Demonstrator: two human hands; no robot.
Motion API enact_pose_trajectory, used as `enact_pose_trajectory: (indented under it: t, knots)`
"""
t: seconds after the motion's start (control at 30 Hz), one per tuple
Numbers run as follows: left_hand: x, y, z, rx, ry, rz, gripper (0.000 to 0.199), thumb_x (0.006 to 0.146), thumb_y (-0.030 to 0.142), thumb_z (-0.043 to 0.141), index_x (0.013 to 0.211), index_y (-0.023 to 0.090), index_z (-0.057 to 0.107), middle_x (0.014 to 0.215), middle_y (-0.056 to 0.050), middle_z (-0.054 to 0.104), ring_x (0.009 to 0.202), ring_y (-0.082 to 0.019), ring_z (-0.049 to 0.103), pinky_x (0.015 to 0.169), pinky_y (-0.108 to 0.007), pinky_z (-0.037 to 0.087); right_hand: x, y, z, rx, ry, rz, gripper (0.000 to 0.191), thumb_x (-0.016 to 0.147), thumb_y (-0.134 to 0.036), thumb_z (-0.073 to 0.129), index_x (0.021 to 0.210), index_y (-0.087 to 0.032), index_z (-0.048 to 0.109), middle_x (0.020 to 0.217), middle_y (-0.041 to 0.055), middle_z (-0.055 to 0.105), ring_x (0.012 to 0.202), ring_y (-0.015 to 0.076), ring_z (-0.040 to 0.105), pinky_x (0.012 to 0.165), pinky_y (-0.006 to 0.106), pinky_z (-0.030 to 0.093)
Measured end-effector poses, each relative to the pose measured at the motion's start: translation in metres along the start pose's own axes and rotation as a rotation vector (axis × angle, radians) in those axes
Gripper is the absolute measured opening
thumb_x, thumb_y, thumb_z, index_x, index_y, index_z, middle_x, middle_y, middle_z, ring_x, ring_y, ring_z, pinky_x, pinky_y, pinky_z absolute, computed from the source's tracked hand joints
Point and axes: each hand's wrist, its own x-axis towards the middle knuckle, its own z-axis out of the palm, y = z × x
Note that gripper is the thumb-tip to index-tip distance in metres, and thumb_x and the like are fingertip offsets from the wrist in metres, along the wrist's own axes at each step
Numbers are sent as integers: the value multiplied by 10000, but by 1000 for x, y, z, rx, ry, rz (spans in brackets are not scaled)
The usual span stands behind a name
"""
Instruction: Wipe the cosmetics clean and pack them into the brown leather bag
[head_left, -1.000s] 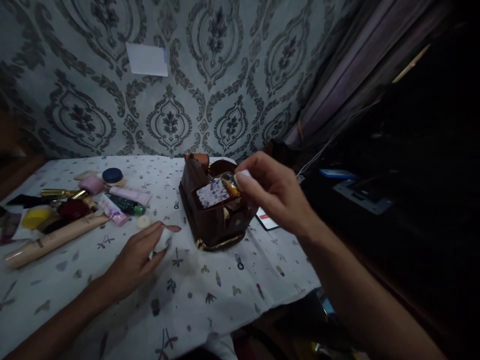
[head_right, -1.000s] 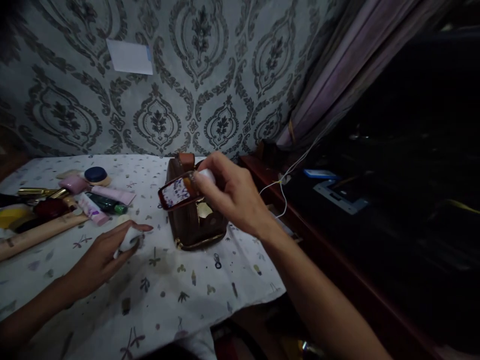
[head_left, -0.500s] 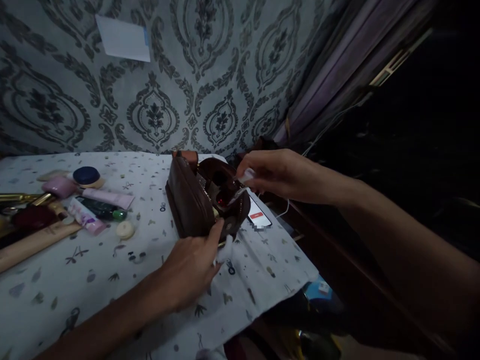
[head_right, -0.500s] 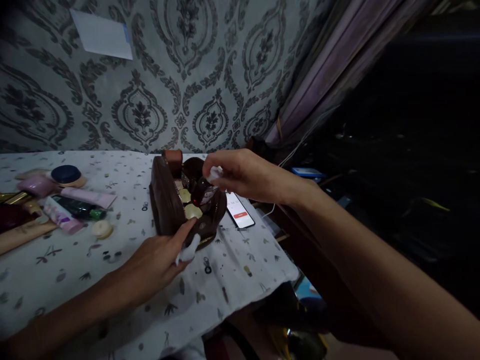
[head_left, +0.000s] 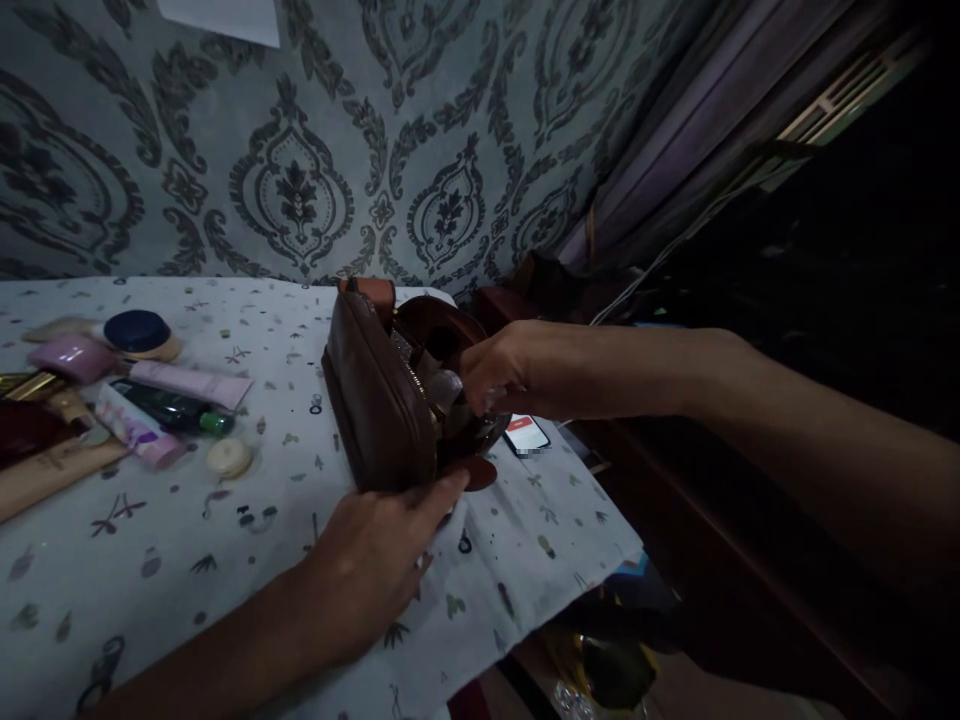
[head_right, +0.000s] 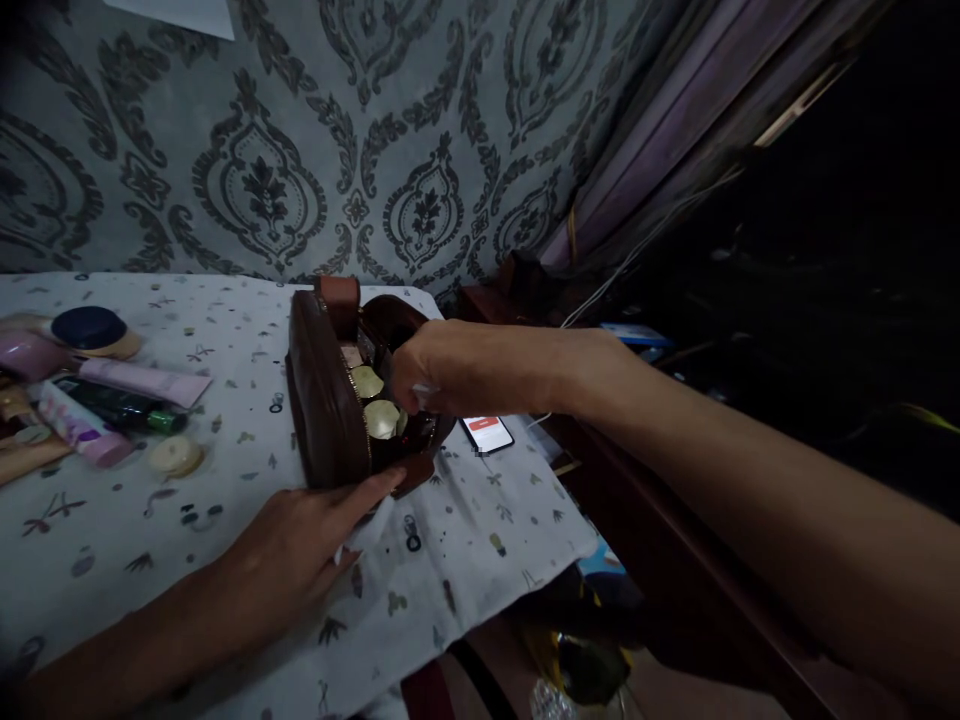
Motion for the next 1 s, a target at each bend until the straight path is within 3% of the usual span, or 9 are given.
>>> enact_pose_trajectory:
  t: [0.13, 0.33, 0.63, 0.8, 1.0]
  knots:
    - [0, 2, -5, -10, -49, -5, 829, 757, 71, 538, 1523, 261, 283, 1248, -97, 691, 977, -247, 710, 785, -370, 582, 13, -42, -5, -176, -336, 22, 139, 762, -93, 706, 678, -201, 686, 687, -45, 655, 601, 78, 568, 553, 241, 393]
    - [2, 9, -15, -4, -163, -56, 781, 809, 61, 507, 1534, 225, 268, 1289, -102, 671, 1038, -233, 698, 890, -400, 575, 28, -70, -4, -536, -559, 70, 213, 788, 20, 578, 793, -152, 703, 857, 11, 705, 844, 147, 638, 720, 269, 442]
    - [5, 12, -18, 33, -227, -108, 837, 812, 56, 550, 1553, 271, 226, 1383, -102, 613, 1125, -236, 675, 928, -394, 564, 44, -72, 7, -605, -626, 129, 244, 789, 49, 580, 776, -152, 717, 866, 7, 732, 891, 173, 647, 758, 287, 462]
    - [4, 8, -13, 36, -177, -85, 809, 821, 80, 542, 1552, 261, 244, 1390, -99, 611, 1079, -229, 690, 904, -383, 573, 44, -63, 8, -631, -617, 169, 228, 806, 44, 578, 800, -125, 730, 885, 43, 737, 872, 179, 655, 753, 303, 463]
    - [2, 7, -10, 24, -144, -56, 828, 802, 52, 527, 1551, 252, 237, 1466, -93, 548, 1121, -222, 675, 920, -362, 567, 42, -69, 11, -636, -614, 96, 238, 760, 80, 593, 755, -126, 712, 835, 7, 717, 834, 148, 641, 752, 273, 465]
